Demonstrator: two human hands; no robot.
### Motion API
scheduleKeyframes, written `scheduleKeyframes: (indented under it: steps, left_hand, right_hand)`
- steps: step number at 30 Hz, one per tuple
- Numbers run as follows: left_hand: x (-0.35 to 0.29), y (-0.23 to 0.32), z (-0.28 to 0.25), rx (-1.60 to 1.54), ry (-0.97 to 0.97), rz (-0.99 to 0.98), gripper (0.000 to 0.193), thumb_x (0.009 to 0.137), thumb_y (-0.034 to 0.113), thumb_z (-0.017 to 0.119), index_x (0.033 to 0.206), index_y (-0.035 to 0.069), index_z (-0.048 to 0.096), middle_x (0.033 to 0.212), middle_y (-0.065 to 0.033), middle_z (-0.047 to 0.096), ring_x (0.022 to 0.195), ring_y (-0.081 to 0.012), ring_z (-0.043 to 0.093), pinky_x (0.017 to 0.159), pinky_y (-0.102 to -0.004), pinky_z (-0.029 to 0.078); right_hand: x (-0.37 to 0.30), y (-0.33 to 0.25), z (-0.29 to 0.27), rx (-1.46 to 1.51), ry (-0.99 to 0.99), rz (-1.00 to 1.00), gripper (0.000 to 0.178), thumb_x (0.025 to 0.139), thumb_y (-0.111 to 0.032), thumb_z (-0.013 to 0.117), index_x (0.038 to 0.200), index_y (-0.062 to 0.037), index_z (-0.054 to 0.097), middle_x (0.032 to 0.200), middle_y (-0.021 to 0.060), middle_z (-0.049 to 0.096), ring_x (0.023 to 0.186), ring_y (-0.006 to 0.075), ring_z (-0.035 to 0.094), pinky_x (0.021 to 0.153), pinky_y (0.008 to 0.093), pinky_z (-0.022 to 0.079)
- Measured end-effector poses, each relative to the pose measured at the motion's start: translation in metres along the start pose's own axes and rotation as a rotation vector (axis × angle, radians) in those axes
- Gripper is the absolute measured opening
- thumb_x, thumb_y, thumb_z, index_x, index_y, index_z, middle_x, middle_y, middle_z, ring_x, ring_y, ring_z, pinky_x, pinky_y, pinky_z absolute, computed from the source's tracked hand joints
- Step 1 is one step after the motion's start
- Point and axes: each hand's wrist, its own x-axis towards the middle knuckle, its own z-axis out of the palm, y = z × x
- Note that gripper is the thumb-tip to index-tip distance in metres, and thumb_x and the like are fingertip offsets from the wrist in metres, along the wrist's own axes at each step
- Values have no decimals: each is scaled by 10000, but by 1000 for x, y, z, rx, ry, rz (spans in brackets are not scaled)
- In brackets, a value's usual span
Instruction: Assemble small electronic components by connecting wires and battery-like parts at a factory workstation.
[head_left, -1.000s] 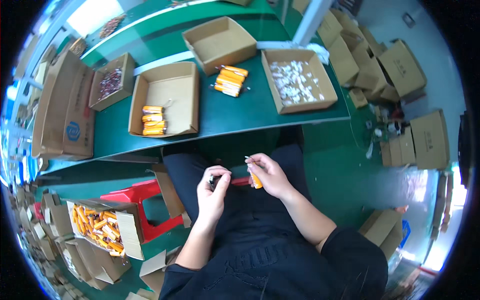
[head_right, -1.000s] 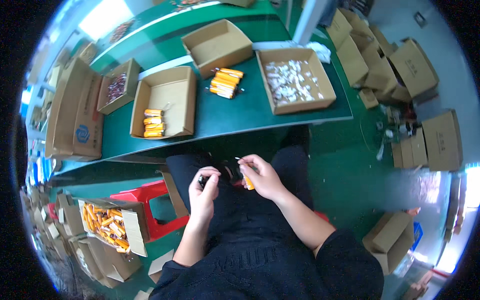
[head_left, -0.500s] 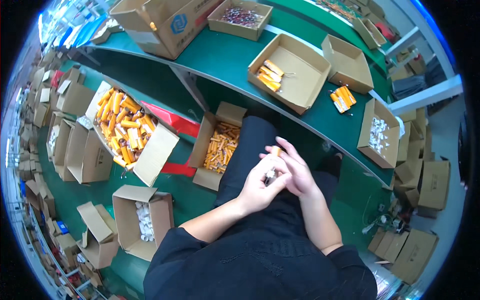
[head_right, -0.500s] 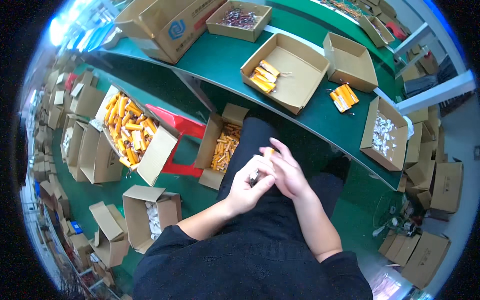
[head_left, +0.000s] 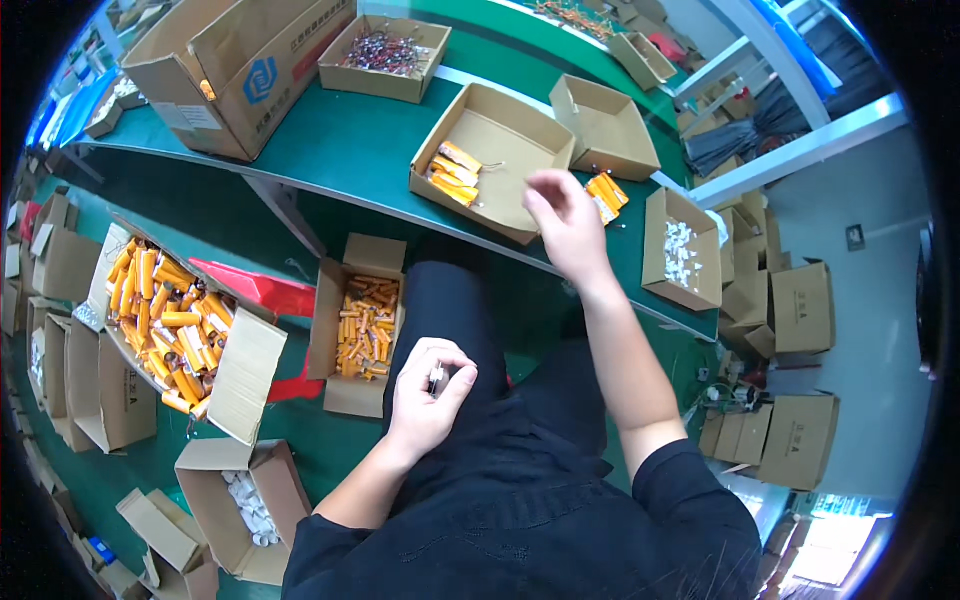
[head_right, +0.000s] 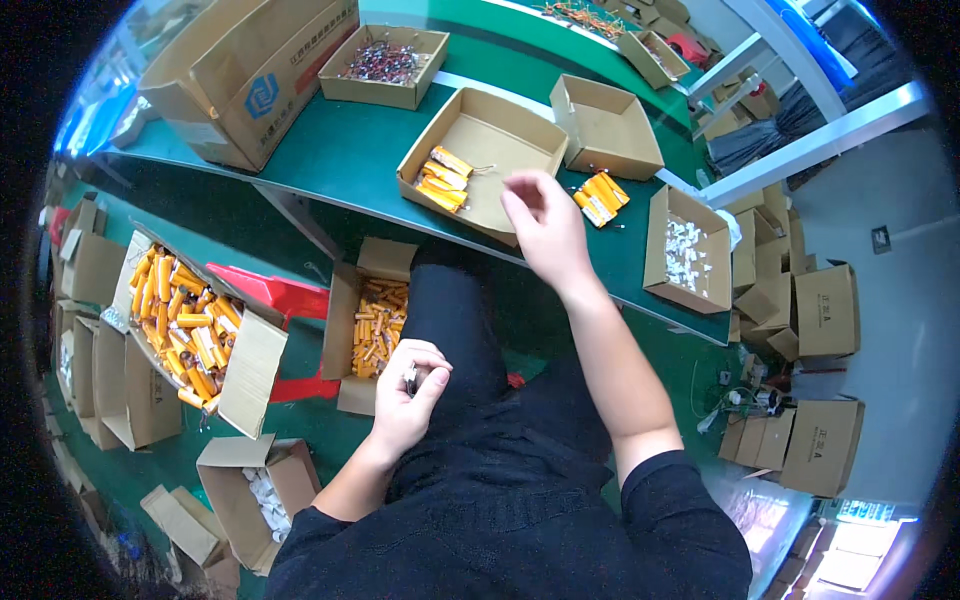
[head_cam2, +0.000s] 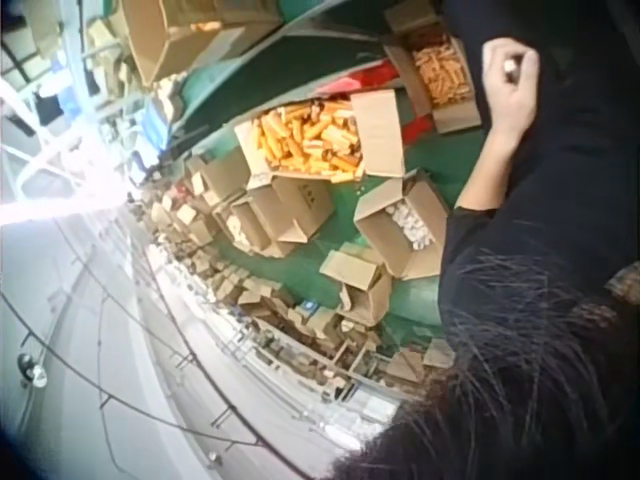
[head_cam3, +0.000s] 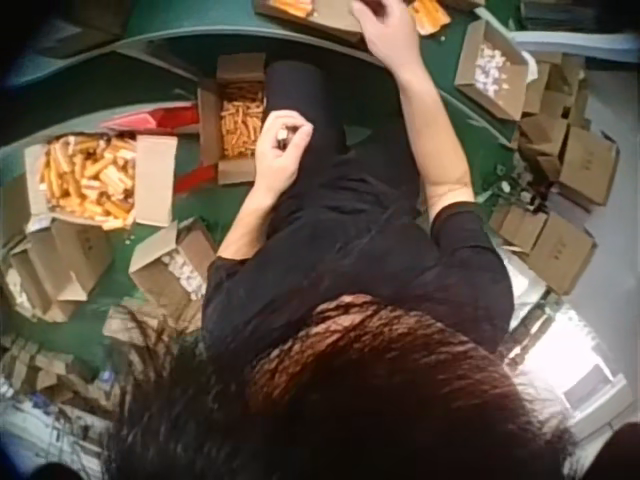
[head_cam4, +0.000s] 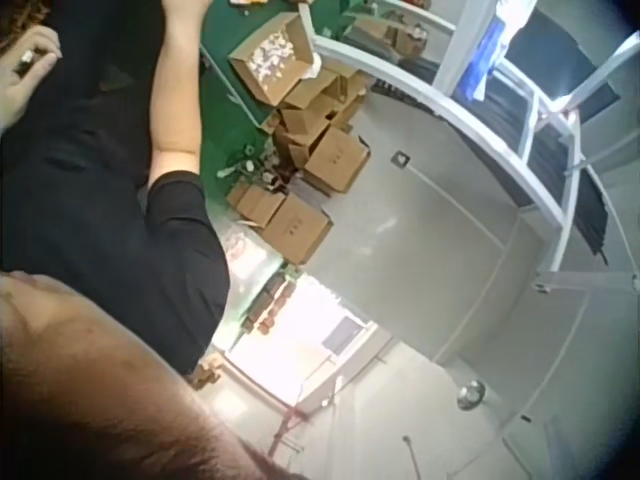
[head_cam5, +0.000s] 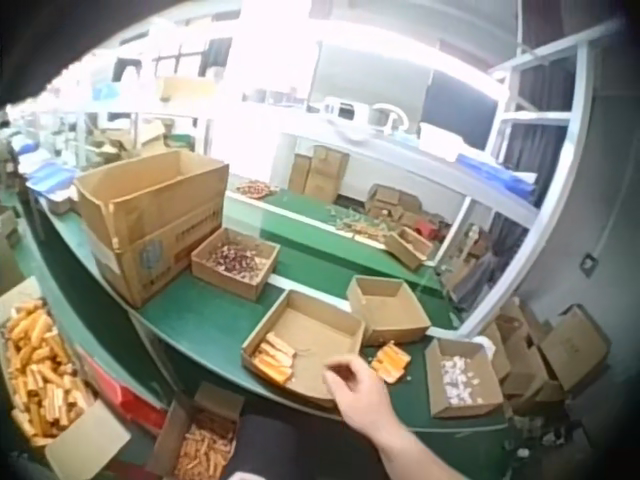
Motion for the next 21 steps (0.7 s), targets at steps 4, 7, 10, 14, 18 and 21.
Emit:
scheduleKeyframes:
  steps: [4, 7, 10, 14, 18, 21]
  left_hand:
    - [-2, -5, 2, 31, -34, 21, 54, 889, 42, 687, 940, 35, 673, 1024, -92, 624, 897, -219, 596, 803, -313, 476]
    - [-3, -3, -4, 58, -13, 38, 45, 895, 47, 684, 935, 29, 671, 1013, -90, 626, 890, -215, 595, 798, -311, 475]
    - [-12, 0, -11, 115, 4, 22, 48, 905, 60, 681, 928, 21, 668, 998, -90, 628, 879, -213, 596, 794, -308, 474]
    - [-24, -9, -25, 69, 56, -50, 56, 910, 70, 681, 934, 21, 669, 1001, -92, 630, 874, -219, 599, 796, -311, 476]
    - [-26, -13, -27, 87, 44, -43, 64, 913, 77, 682, 937, 19, 670, 1001, -93, 631, 866, -223, 600, 794, -312, 478]
    - [-25, -12, -24, 126, 21, -10, 69, 915, 80, 683, 939, 17, 670, 1001, -94, 631, 860, -225, 600, 791, -312, 479]
  right_hand:
    - [65, 10, 27, -300, -191, -85, 269, 937, -109, 636, 1184, -5, 647, 1046, 127, 701, 912, 237, 673, 820, 335, 550]
    - [88, 13, 45, -507, -372, -196, 344, 915, -100, 636, 1252, -34, 636, 1083, 145, 694, 926, 281, 672, 838, 371, 549]
    - [96, 8, 55, -743, -725, -294, 444, 903, -101, 616, 1347, -100, 604, 1167, 175, 663, 977, 360, 660, 865, 424, 542]
    - [90, -9, 59, -755, -800, -283, 476, 921, -104, 588, 1393, -163, 576, 1240, 195, 604, 1050, 392, 636, 911, 466, 526]
    - [93, -16, 56, -842, -884, -245, 499, 923, -96, 582, 1411, -194, 546, 1297, 202, 550, 1081, 411, 619, 927, 480, 518]
    - [98, -22, 56, -919, -943, -213, 510, 919, -87, 585, 1413, -203, 527, 1329, 202, 516, 1089, 419, 610, 927, 479, 515]
